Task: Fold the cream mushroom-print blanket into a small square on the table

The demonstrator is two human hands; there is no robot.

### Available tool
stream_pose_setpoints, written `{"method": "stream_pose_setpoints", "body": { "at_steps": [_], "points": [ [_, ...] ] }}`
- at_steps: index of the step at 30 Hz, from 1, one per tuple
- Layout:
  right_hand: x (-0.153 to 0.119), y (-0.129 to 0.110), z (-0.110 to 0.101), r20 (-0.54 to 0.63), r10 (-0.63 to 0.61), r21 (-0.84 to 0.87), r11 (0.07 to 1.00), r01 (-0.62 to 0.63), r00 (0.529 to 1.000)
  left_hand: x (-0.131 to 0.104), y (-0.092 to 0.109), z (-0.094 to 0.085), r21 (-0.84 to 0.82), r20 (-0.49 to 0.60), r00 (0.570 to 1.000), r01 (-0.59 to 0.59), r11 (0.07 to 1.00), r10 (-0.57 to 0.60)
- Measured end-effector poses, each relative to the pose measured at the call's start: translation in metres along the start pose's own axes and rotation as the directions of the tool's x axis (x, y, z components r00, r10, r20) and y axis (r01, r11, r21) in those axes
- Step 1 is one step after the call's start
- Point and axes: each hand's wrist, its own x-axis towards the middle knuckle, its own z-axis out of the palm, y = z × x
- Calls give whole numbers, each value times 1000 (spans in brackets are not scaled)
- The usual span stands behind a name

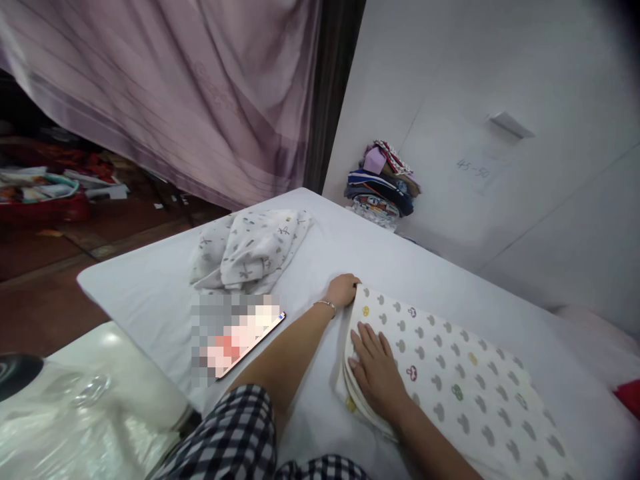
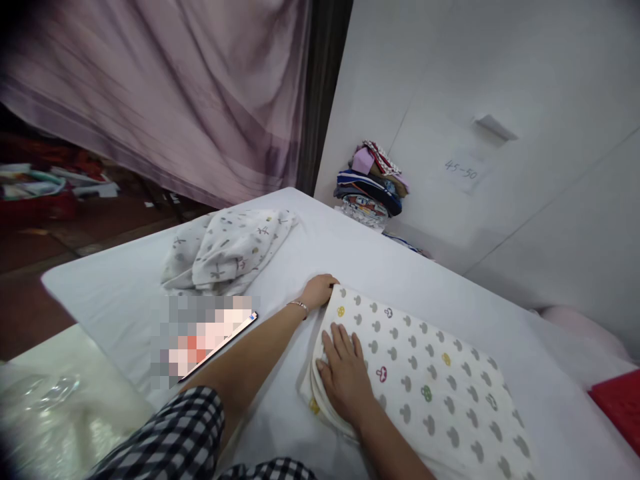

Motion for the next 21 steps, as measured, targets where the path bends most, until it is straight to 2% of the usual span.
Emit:
{"method": "stream_pose_setpoints", "body": {
  "at_steps": [8,15,21],
  "points": [
    [-6,-24,-5,35,-76,74,995,73,997,-4,-3,-1,-8,-1,999,-38,999,38],
    [-5,-29,-10,28,-60,99,993,56,998,-5,4,-8,-15,40,999,-10,1000,10],
    [-11,-42,-13,35,-32,152,988,26,999,-21,7,-18,-37,70,993,95,995,-92]
  ]
}}
